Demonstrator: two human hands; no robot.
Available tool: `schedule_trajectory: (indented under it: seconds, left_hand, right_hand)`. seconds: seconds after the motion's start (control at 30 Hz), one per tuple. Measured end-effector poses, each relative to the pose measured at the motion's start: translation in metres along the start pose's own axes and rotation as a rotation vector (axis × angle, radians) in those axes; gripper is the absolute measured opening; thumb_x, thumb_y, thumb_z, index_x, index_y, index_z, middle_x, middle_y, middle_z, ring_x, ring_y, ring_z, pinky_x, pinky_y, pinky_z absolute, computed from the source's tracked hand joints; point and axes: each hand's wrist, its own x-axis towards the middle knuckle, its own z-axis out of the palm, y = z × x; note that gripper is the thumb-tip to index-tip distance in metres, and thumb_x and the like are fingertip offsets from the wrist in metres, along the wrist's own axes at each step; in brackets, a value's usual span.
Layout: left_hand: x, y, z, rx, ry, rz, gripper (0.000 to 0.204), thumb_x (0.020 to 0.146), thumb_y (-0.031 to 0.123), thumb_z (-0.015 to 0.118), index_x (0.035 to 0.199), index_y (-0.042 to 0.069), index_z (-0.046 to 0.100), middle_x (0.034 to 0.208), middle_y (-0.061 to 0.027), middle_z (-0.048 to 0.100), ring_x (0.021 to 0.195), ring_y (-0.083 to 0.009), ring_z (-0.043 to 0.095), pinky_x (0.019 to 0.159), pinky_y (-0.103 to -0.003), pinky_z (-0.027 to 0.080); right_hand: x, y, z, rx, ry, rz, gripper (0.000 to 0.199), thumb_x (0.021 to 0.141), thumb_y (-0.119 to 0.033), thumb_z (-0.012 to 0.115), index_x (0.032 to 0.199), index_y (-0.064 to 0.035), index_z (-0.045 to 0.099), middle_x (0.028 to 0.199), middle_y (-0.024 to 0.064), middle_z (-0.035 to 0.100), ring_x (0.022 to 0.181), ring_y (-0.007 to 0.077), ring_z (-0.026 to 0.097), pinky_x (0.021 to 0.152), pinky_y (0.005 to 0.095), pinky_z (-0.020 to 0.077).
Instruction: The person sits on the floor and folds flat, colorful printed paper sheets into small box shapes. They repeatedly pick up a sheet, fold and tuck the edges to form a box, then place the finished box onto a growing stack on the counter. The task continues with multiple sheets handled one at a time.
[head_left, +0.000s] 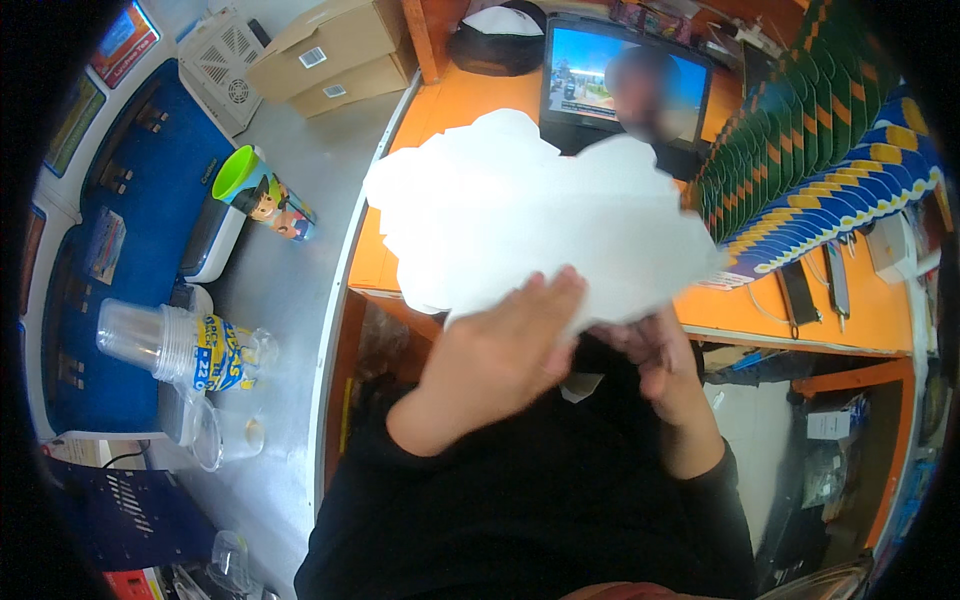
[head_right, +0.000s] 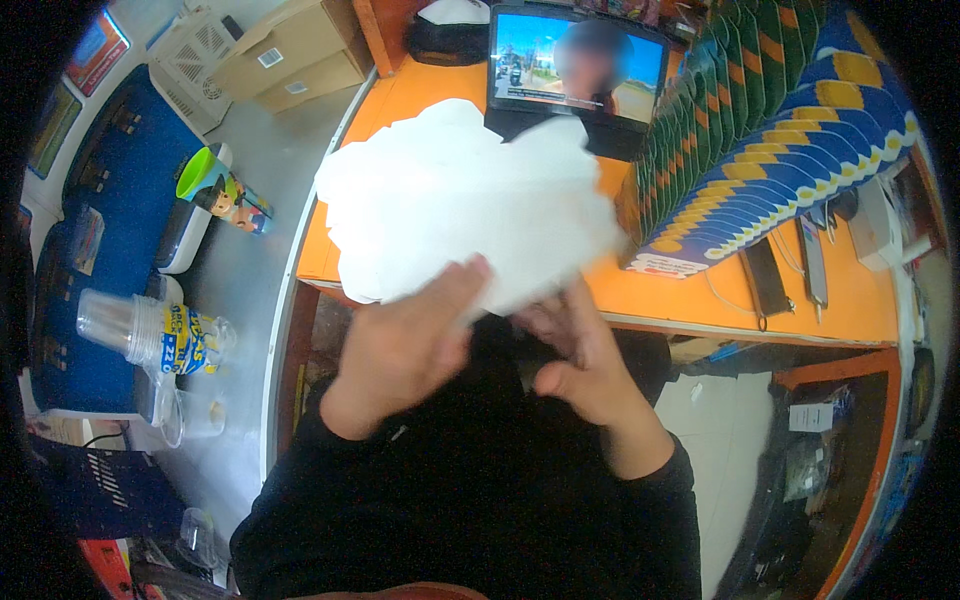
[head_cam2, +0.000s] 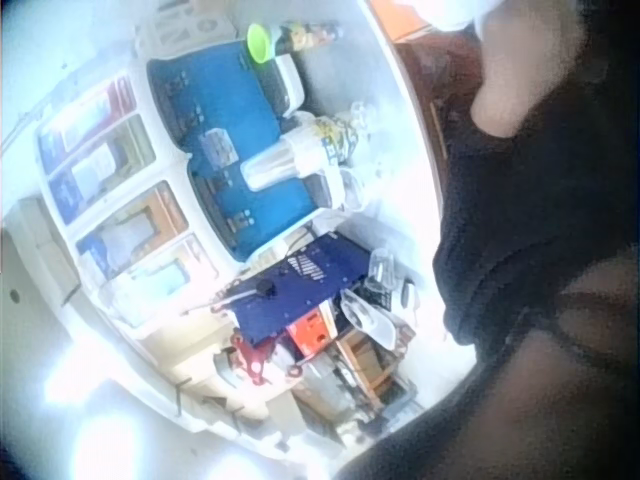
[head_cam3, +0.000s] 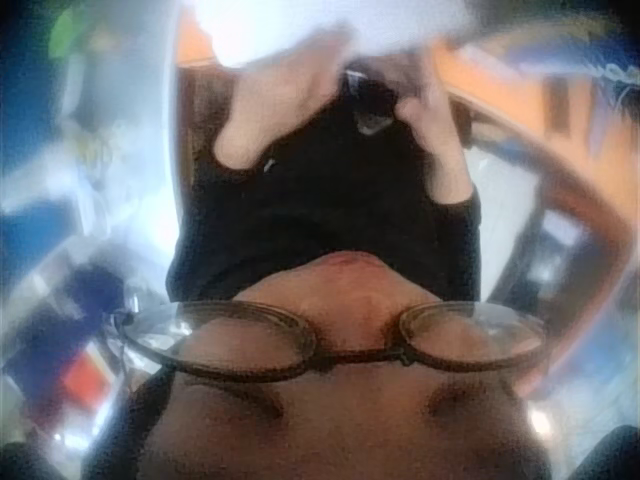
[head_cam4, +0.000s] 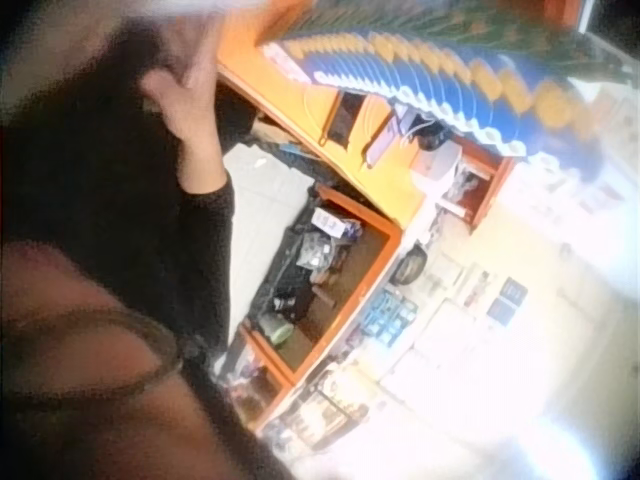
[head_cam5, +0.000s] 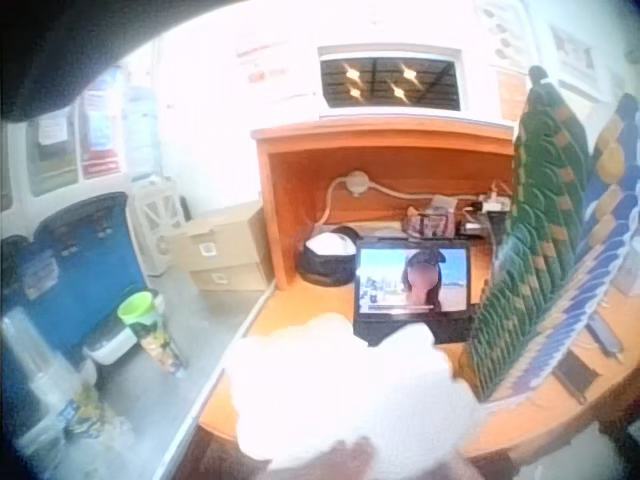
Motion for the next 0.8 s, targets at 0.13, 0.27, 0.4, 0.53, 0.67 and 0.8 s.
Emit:
schedule_trajectory:
  seconds: [0.13, 0.27, 0.4, 0.53, 0.67, 0.8]
  left_hand:
    - [0.0, 0.025, 0.028, 0.092, -0.056, -0.005, 0.048, 0.085, 0.023, 0.069, 0.127, 0.002, 0.059, 0.128, -0.016, 0.062, 0.116, -0.0339, 0.062, 0.091, -0.039, 0.054]
    - [-0.001, 0.01, 0.01, -0.129, 0.041, 0.068, 0.046, 0.086, 0.023, 0.068, 0.124, -0.002, 0.06, 0.126, -0.0208, 0.062, 0.115, -0.0354, 0.063, 0.092, -0.04, 0.054]
    - [-0.014, -0.024, -0.02, -0.143, 0.633, -0.065, 0.049, 0.089, 0.025, 0.065, 0.125, -0.008, 0.058, 0.127, -0.0247, 0.061, 0.116, -0.0318, 0.062, 0.1, -0.041, 0.048]
    - [-0.001, -0.045, -0.032, -1.055, 0.42, -0.255, 0.074, 0.099, 0.054, 0.043, 0.136, -0.009, 0.045, 0.135, -0.0214, 0.054, 0.124, -0.0285, 0.054, 0.107, -0.041, 0.039]
    - [-0.028, -0.065, 0.018, -1.733, -0.012, -0.305, 0.081, 0.096, 0.067, 0.033, 0.15, 0.007, 0.028, 0.151, -0.0123, 0.038, 0.135, -0.0235, 0.041, 0.11, -0.037, 0.036]
    - [-0.021, -0.013, 0.031, -2.258, 0.46, -0.177, 0.075, 0.096, 0.064, 0.039, 0.151, 0.014, 0.027, 0.149, -0.01, 0.039, 0.131, -0.0255, 0.044, 0.11, -0.039, 0.036]
  right_hand:
    - [0.0, 0.006, 0.011, -0.16, 0.31, 0.155, 0.069, 0.087, -0.031, 0.074, 0.138, 0.0036, 0.042, 0.128, 0.0143, 0.056, 0.112, 0.0227, 0.057, 0.097, 0.0371, 0.0454]
    - [0.003, -0.002, -0.002, -0.184, 0.6, 0.13, 0.057, 0.085, -0.022, 0.075, 0.129, 0.0034, 0.049, 0.121, 0.0139, 0.058, 0.11, 0.023, 0.057, 0.094, 0.0362, 0.0465]
    - [-0.023, -0.028, -0.046, -0.284, 0.641, -0.036, 0.066, 0.075, -0.015, 0.079, 0.13, 0.0035, 0.048, 0.121, 0.0144, 0.059, 0.11, 0.0253, 0.058, 0.094, 0.037, 0.0467]
    - [-0.038, -0.054, -0.081, -0.331, 0.285, -0.085, 0.07, 0.069, -0.012, 0.08, 0.129, 0.0034, 0.048, 0.117, 0.0138, 0.06, 0.108, 0.0255, 0.058, 0.093, 0.0372, 0.0467]
    - [-0.023, -0.062, -0.056, -0.326, 0.339, -0.016, 0.066, 0.071, -0.012, 0.08, 0.127, 0.0032, 0.05, 0.114, 0.0138, 0.06, 0.103, 0.0241, 0.059, 0.089, 0.036, 0.0477]
    - [-0.026, -0.059, -0.041, -0.444, 0.564, -0.002, 0.064, 0.073, -0.013, 0.08, 0.127, 0.0039, 0.05, 0.114, 0.0141, 0.06, 0.102, 0.0241, 0.059, 0.088, 0.0361, 0.0483]
